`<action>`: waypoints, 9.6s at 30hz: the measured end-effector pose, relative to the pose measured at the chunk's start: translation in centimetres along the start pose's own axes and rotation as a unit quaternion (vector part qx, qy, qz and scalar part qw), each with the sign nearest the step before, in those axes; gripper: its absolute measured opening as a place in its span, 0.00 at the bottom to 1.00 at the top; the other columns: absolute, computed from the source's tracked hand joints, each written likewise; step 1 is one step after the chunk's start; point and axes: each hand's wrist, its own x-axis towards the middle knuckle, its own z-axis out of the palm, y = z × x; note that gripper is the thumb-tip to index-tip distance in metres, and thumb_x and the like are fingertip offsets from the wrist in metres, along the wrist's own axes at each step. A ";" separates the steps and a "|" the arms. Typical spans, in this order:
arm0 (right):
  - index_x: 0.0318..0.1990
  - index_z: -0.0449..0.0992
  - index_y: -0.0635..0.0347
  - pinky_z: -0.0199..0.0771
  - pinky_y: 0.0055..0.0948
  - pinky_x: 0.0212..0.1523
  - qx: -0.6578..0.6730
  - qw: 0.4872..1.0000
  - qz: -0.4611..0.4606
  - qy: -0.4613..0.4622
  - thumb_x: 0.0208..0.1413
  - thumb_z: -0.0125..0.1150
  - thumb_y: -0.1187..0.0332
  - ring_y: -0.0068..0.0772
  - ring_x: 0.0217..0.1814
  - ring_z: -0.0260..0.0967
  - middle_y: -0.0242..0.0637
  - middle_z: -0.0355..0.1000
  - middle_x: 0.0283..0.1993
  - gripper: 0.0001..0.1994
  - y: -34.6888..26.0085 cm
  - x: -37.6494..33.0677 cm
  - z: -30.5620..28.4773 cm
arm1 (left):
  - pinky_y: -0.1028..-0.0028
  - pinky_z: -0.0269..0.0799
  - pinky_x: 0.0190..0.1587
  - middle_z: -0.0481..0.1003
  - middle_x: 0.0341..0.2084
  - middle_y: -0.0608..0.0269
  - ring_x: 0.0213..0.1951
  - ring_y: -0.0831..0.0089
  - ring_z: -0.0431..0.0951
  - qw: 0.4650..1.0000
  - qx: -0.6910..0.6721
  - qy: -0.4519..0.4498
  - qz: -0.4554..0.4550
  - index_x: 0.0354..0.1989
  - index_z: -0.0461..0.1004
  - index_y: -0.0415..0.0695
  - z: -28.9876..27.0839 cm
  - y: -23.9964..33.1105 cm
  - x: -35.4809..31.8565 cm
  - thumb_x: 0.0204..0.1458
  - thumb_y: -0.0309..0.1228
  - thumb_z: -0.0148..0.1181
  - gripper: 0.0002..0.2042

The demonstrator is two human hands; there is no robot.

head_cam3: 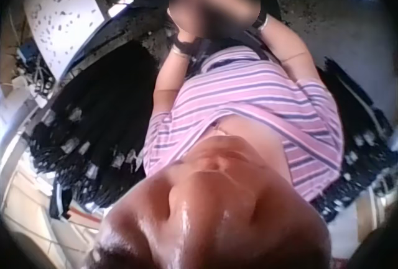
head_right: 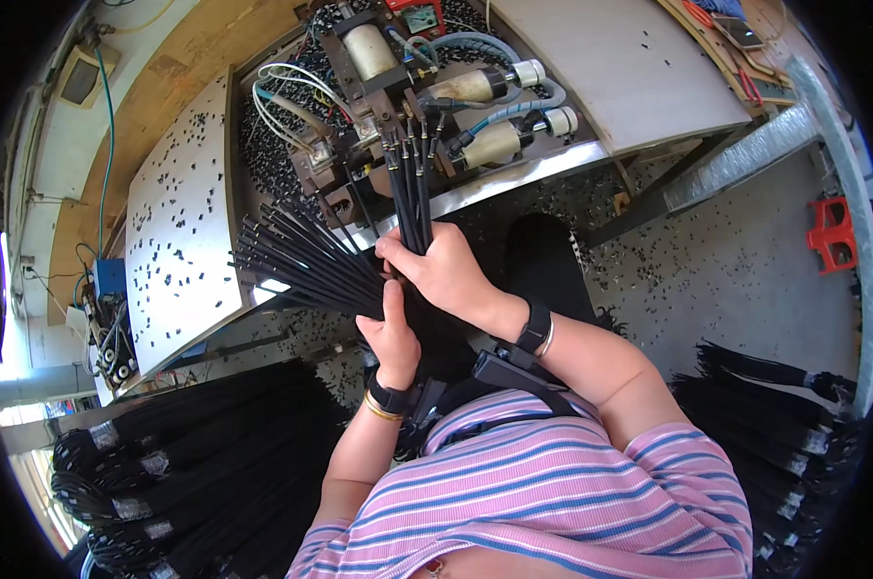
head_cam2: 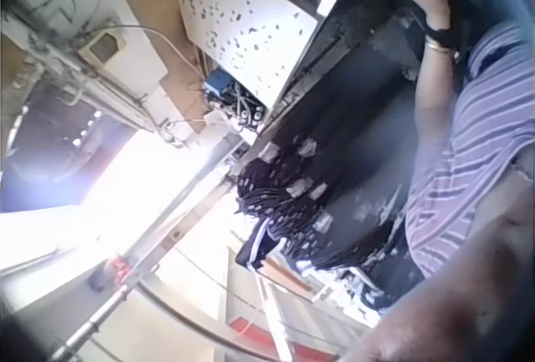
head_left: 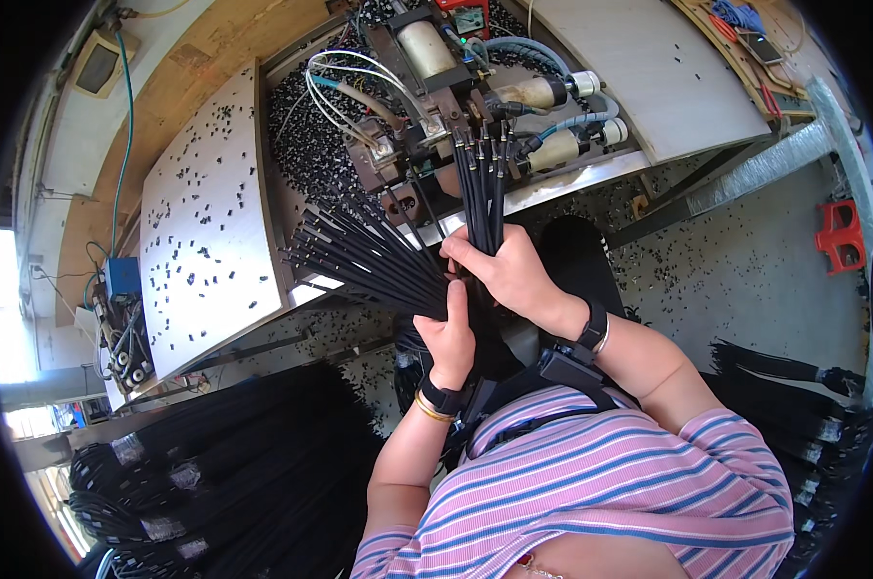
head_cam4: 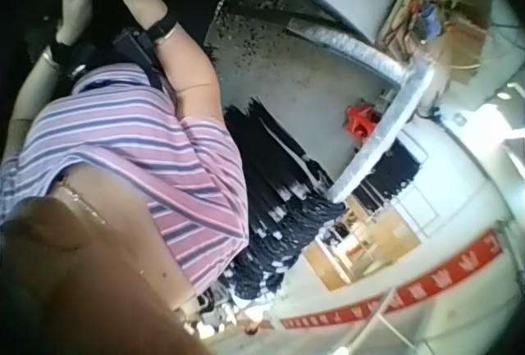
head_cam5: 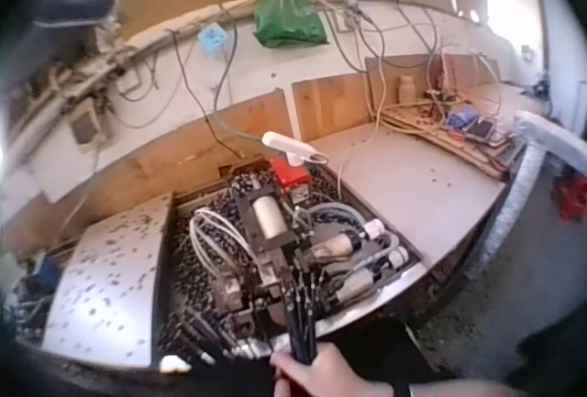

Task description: The person feeds bundles of black plastic strips into a processing machine by hand.

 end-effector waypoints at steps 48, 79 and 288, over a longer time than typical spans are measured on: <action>0.36 0.76 0.67 0.70 0.21 0.33 -0.028 0.999 0.001 -0.031 0.56 0.59 0.67 0.20 0.30 0.70 0.32 0.73 0.27 0.10 -0.4 0.1 -0.8 | 0.79 0.66 0.44 0.74 0.38 0.66 0.39 0.79 0.72 1.000 -0.015 0.012 0.017 0.42 0.73 0.34 1.0 0.4 0.4 0.56 0.23 0.53 0.08; 0.40 0.78 0.64 0.71 0.21 0.43 0.006 0.999 0.018 -0.028 0.55 0.61 0.70 0.18 0.38 0.71 0.31 0.76 0.36 0.08 -0.4 -2.0 -1.5 | 0.79 0.65 0.39 0.72 0.31 0.69 0.33 0.81 0.70 0.997 0.033 0.041 0.057 0.33 0.72 0.37 0.7 -0.3 -1.7 0.55 0.22 0.54 0.03; 0.35 0.77 0.67 0.72 0.21 0.36 -0.010 1.000 -0.002 0.021 0.55 0.61 0.68 0.20 0.33 0.71 0.33 0.75 0.30 0.09 0.1 -1.4 -0.3 | 0.76 0.67 0.47 0.76 0.41 0.60 0.43 0.76 0.74 0.999 0.034 0.006 0.040 0.45 0.73 0.33 0.6 -0.6 -0.8 0.57 0.24 0.53 0.10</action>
